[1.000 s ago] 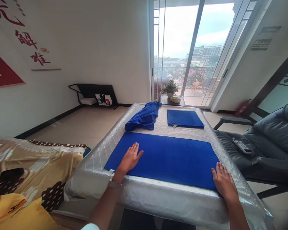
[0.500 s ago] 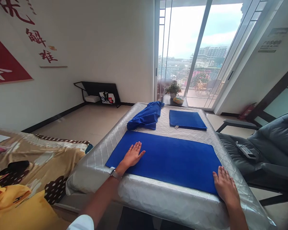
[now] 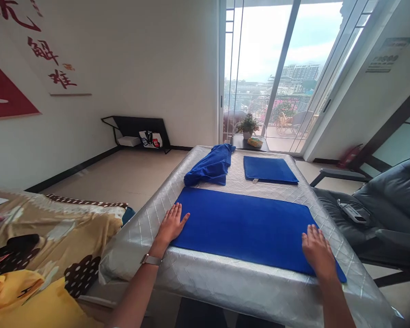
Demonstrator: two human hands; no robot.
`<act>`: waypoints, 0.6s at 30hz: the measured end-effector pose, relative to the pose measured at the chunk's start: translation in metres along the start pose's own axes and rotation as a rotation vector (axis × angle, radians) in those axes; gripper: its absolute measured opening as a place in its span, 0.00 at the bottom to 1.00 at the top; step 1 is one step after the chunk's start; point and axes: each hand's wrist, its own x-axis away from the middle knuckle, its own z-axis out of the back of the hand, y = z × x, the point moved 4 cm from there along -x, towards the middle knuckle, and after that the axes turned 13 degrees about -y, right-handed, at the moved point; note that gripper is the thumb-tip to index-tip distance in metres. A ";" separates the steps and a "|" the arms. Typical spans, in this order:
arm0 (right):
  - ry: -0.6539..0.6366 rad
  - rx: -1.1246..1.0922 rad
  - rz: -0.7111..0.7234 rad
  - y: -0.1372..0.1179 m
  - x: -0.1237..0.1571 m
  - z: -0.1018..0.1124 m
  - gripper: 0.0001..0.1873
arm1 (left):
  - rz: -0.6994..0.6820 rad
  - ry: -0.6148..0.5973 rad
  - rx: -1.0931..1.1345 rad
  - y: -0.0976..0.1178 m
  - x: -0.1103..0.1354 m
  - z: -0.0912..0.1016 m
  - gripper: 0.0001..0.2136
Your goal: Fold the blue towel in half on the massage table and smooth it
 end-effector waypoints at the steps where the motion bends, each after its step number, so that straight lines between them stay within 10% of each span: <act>1: -0.020 0.024 0.085 -0.031 -0.001 0.004 0.38 | -0.001 0.002 0.002 0.000 0.000 0.000 0.40; 6: -0.223 0.051 0.475 -0.185 0.003 -0.003 0.35 | -0.006 0.011 0.021 0.001 0.001 0.002 0.38; 9: -0.275 0.068 0.529 -0.218 0.005 -0.018 0.35 | -0.005 0.003 0.024 0.002 0.001 0.002 0.38; 13: -0.242 0.125 0.464 -0.175 -0.007 -0.030 0.35 | -0.001 0.015 0.013 0.001 0.001 0.002 0.39; 18: -0.172 0.150 0.205 -0.040 -0.035 -0.027 0.37 | -0.003 0.036 0.001 -0.002 0.000 -0.001 0.39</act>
